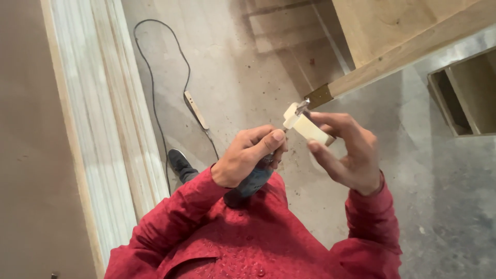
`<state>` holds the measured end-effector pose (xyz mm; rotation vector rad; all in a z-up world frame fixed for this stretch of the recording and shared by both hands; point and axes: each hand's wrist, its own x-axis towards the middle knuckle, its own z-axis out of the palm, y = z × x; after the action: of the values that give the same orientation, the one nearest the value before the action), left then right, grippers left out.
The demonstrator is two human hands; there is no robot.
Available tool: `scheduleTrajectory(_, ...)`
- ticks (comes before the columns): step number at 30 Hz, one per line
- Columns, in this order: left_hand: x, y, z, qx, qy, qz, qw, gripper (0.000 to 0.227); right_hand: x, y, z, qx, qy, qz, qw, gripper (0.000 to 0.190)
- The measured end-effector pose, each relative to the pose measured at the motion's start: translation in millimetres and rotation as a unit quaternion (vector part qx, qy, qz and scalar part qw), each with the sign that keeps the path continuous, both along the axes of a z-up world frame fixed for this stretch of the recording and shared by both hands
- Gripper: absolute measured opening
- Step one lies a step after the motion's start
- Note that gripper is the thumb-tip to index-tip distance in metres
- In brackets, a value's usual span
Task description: The recorder is wrapping masking tape around a drill bit on a power drill, likely to serve as a depth guide for drilling.
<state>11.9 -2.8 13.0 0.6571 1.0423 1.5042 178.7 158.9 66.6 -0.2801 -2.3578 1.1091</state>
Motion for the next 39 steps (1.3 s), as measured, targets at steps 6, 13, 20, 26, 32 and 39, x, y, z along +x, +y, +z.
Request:
scheduleTrajectory(6,4,-1,-1,0.009,0.007,-0.024,1.0,0.038,-9,2,-5,0.021,-0.009,0.006,1.0,0.039)
scheduleTrajectory(13,5,-3,-3,0.005,-0.004,-0.029,1.0,0.036,-11,5,-9,-0.099,-0.029,0.048,0.994,0.037)
scheduleTrajectory(20,8,-1,-8,-0.024,0.003,0.003,1.0,0.037,-14,-6,8,-0.005,-0.019,-0.01,1.0,0.018)
scheduleTrajectory(26,17,6,-8,-0.041,0.047,0.056,0.996,0.036,-13,-11,30,0.084,-0.081,-0.072,0.991,0.014)
scheduleTrajectory(32,20,7,-10,-0.054,0.038,0.078,0.995,0.036,-14,-12,44,0.169,-0.088,-0.074,0.979,0.015)
scheduleTrajectory(39,23,6,-6,-0.069,0.057,0.104,0.991,0.037,-13,-6,36,0.141,-0.115,-0.082,0.98,0.014)
